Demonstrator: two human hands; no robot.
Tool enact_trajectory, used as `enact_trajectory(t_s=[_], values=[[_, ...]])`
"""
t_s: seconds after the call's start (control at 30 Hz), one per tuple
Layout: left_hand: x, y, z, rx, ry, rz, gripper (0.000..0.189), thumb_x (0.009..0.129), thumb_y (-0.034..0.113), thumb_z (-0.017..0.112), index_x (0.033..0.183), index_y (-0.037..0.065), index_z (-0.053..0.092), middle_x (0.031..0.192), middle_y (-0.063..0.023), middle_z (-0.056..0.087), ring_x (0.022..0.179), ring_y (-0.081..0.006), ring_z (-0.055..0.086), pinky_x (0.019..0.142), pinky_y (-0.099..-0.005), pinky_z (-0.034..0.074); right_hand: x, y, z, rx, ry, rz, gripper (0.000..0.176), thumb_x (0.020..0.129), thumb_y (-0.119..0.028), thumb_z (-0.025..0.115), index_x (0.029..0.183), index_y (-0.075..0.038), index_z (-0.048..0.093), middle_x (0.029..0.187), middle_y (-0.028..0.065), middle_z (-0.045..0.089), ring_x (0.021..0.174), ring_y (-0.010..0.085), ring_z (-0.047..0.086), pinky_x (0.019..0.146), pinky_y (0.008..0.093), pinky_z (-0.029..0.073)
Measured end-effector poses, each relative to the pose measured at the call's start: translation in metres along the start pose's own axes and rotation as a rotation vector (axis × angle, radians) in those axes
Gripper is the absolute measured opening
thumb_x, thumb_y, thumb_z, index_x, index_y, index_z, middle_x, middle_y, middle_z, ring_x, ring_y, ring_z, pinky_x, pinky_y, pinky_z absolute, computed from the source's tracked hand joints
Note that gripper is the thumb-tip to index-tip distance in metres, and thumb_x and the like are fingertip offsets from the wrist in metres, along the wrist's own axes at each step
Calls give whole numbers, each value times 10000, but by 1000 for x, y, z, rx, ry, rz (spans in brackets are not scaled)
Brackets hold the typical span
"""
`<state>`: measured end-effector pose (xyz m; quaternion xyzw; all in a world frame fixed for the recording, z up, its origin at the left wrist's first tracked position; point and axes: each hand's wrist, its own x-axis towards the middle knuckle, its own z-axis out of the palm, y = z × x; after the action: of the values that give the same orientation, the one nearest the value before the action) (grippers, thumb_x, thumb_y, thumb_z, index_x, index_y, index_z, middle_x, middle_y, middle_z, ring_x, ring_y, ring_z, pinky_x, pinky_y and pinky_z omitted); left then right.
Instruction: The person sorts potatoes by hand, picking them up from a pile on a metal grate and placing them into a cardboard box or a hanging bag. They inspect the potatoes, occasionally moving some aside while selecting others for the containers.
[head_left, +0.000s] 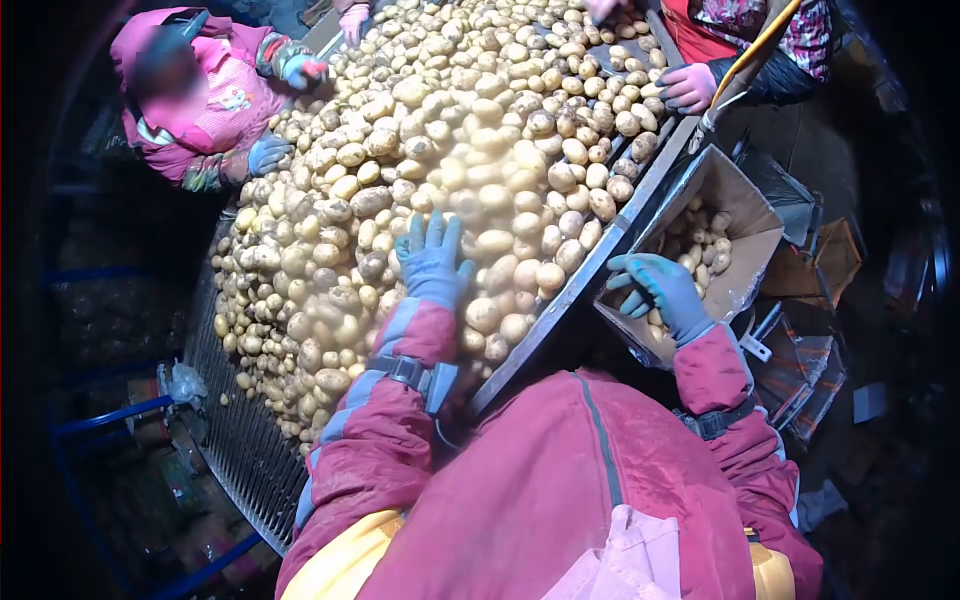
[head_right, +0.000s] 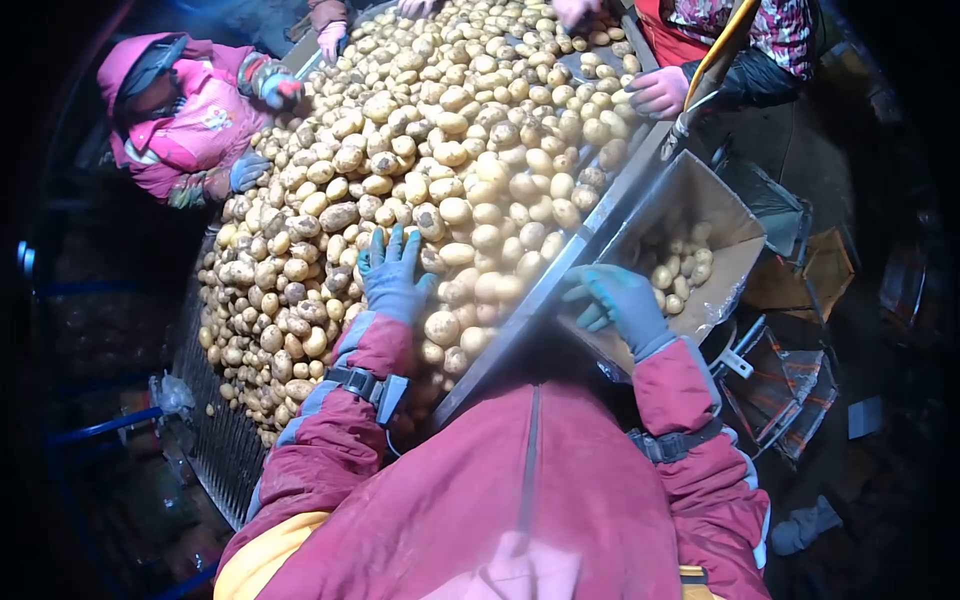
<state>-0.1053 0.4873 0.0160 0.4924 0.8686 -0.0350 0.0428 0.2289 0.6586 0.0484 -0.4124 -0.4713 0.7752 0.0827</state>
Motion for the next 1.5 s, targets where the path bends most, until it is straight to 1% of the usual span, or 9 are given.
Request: enact_trajectory(t_s=[0.33,0.6,0.63,0.83,1.17,1.27,1.3,1.43,1.5], values=[[109,16,-1,-389,510,131,502,844,214,706,1341,173,643,1421,-143,578,1361,-389,461,1162,-460,349,14,3,30,-22,16,61,340,1018,-260,583,1211,-2,689,961,136,755,589,151,672,527,253,556],[122,46,-28,-156,160,382,280,847,350,721,1072,184,743,1193,-41,687,1252,-293,543,1149,-507,312,22,8,29,-19,34,110,348,1000,-286,605,1191,-11,698,949,138,761,598,183,688,524,256,551],[132,31,-6,-165,333,350,240,810,352,750,979,180,755,1121,-15,693,1187,-271,566,1106,-494,339,22,5,29,-20,39,106,336,1013,-266,583,1181,0,700,942,139,759,597,170,683,519,249,543],[148,49,-50,-463,300,378,421,840,260,747,1236,129,696,1284,-108,654,1227,-333,569,1043,-442,461,31,17,28,9,20,134,334,993,-242,577,1199,-8,697,971,131,762,595,184,687,524,258,550],[158,91,-62,-237,-83,364,420,756,445,785,1082,182,746,1073,-135,676,1041,-317,663,886,-435,533,24,0,28,12,19,109,347,982,-259,602,1216,-20,693,1010,137,765,617,193,696,559,273,570],[150,79,-71,-711,-221,103,553,767,517,799,1128,103,740,1047,-140,728,986,-275,707,857,-391,550,14,-3,29,36,16,78,348,1027,-237,561,1213,29,684,937,135,749,624,170,687,565,244,544],[140,71,-60,-802,32,252,273,808,288,710,997,92,735,939,-143,660,901,-271,665,761,-392,536,12,-6,31,37,17,72,362,1033,-250,561,1223,37,675,949,120,739,643,171,691,585,253,558],[120,71,-75,-1816,-386,-404,377,928,315,711,1194,53,662,1067,-62,682,887,-172,666,734,-300,548,21,-10,43,69,-58,5,452,1035,-296,590,1323,52,595,1076,128,721,737,185,714,651,277,593],[91,68,-64,-1859,-385,-333,398,951,326,691,1215,30,664,1115,-62,684,888,-170,668,759,-305,569,26,-15,61,223,-59,-47,467,1008,-311,643,1354,-1,594,1122,125,713,761,185,727,660,279,598]])
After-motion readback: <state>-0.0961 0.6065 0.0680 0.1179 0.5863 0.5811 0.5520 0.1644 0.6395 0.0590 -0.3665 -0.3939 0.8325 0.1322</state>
